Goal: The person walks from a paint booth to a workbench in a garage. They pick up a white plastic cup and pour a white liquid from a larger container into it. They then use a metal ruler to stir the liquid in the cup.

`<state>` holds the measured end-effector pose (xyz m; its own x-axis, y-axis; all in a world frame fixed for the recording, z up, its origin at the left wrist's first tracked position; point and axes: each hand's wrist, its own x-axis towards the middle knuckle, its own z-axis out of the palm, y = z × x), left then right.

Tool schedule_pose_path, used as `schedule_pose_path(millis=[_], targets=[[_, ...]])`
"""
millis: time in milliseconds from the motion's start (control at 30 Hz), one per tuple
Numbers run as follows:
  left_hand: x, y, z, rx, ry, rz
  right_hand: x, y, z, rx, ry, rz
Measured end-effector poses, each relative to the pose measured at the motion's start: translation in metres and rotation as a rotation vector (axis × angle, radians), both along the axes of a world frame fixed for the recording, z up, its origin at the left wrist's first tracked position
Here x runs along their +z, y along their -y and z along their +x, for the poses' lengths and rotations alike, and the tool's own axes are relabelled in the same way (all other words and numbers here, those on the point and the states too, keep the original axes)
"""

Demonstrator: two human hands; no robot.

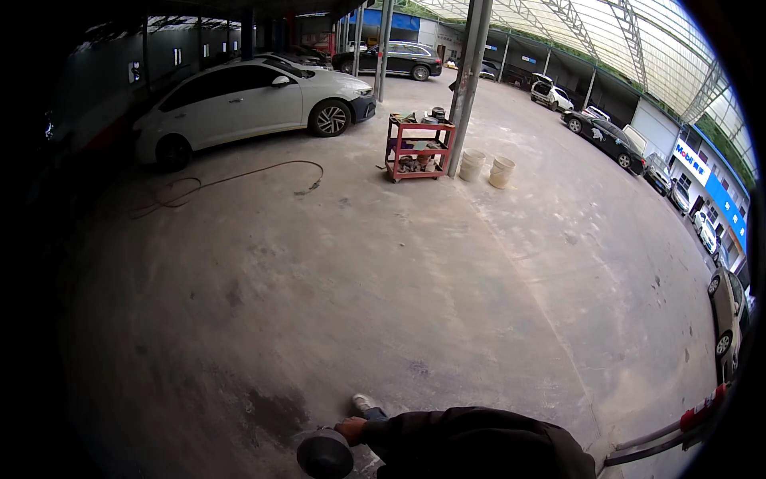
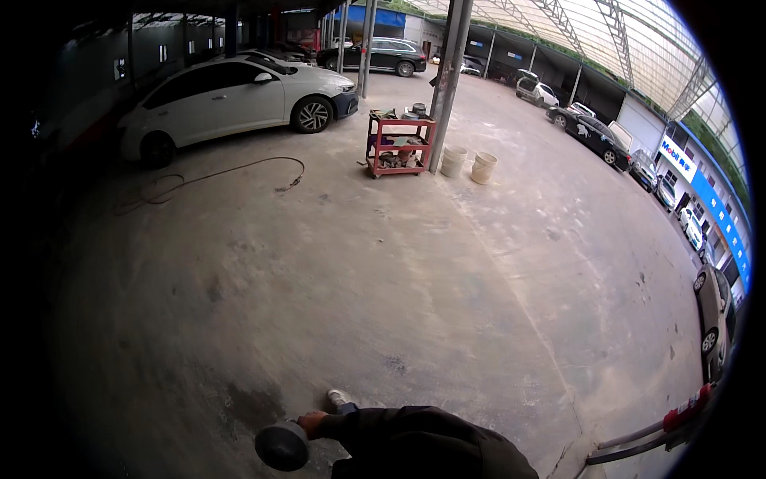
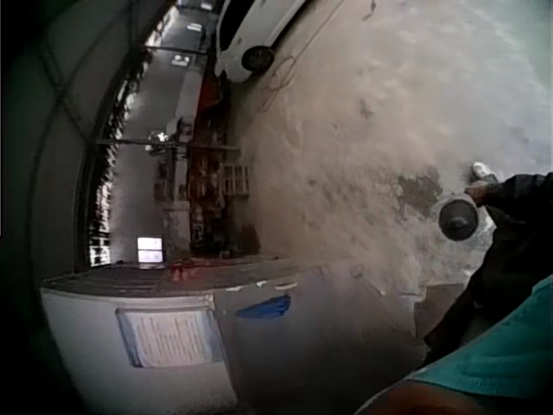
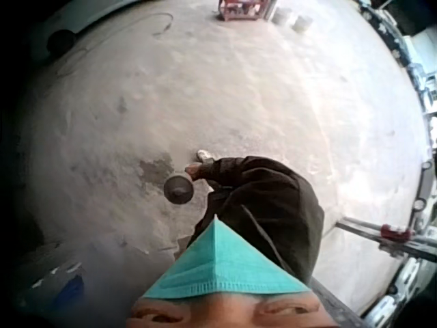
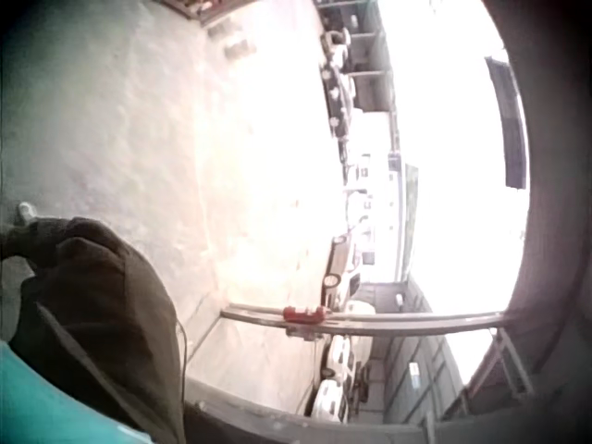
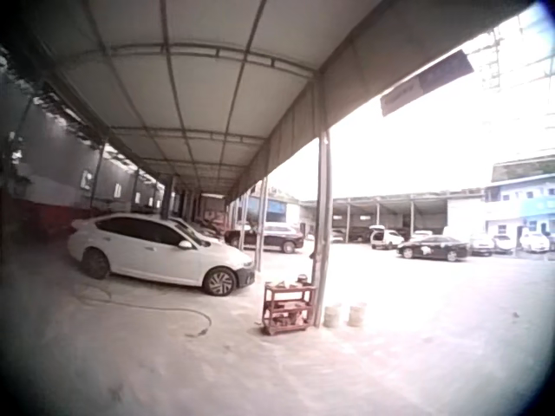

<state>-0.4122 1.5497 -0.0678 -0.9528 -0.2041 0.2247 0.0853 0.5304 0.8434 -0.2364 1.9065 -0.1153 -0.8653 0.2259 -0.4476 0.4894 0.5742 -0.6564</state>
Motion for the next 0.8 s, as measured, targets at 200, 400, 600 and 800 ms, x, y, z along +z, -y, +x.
schedule_pose_path(millis=[200,400,600,800], targets=[[-0.001,-0.11,-0.142,-0.022,0.05,0.036,-0.026,-0.117,-0.163,0.128,0.154,-0.16],[0.019,-0.164,-0.278,0.009,0.109,0.061,0.034,-0.203,-0.332,0.05,0.089,-0.18],[0.003,-0.119,-0.38,0.147,0.115,0.207,0.11,-0.249,-0.531,0.134,-0.102,-0.467],[0.123,-0.23,-0.514,0.125,0.158,-0.004,0.165,-0.279,-0.677,0.131,-0.353,-0.458]])
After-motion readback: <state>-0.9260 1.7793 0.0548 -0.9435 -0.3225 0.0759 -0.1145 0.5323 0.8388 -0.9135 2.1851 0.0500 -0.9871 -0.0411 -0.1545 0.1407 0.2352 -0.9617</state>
